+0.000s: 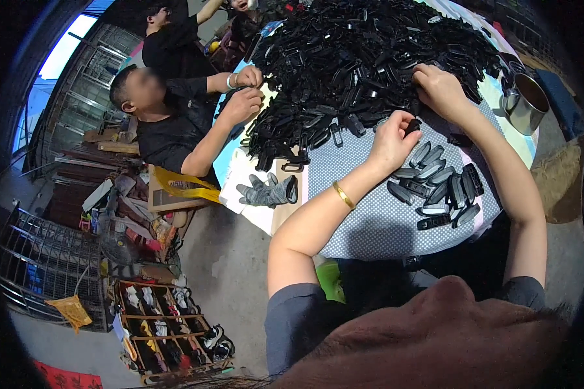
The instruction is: Assembling small black plastic components by hand at a table in a workshop setting.
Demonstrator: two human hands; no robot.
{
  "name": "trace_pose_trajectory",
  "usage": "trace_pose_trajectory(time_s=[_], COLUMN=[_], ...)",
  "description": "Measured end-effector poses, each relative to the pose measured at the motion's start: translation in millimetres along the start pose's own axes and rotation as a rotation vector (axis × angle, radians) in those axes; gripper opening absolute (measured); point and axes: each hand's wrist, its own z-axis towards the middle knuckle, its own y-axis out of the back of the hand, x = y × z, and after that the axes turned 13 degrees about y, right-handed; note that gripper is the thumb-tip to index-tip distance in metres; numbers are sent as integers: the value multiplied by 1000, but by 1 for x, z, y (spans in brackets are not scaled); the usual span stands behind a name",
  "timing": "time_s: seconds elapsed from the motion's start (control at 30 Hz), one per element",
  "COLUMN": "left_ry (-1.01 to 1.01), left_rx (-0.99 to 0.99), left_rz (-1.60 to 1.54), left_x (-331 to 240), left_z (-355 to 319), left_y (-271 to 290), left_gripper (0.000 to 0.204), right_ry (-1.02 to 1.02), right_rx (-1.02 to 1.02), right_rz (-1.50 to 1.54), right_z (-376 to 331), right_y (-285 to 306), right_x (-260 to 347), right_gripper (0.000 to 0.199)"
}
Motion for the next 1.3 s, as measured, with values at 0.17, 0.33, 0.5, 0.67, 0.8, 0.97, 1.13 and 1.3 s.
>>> trace_pose_trajectory(time_s=[0.17,0.33,0.5,0.67,0.8,0.97,1.13,1.3], left_ry=[201,300,278,250,237,291,235,137], left_rx=[131,131,97,59,36,97,158,186], left_rz=[-502,-867,-969,-814,-830,-1036,-995,-903], left_x=[10,8,3,7,10,2,-2,-9], left_z=[9,15,16,17,20,19,20,15], left_y=[0,8,18,20,20,25,36,40], left_gripper=[40,36,33,32,34,30,25,21], right_ry=[-69,-213,-440,-414,-260,-140,-461,-212], right_rx=[-119,-234,-92,-100,-199,-321,-48,-149], right_rz=[57,417,966,899,672,582,1071,750], right_z=[-4,-4,1,-3,-2,-3,-3,-4], right_y=[-1,-1,11,10,6,2,9,10], right_x=[-2,6,35,37,41,54,50,58], right_gripper=[14,18,18,19,14,19,26,25])
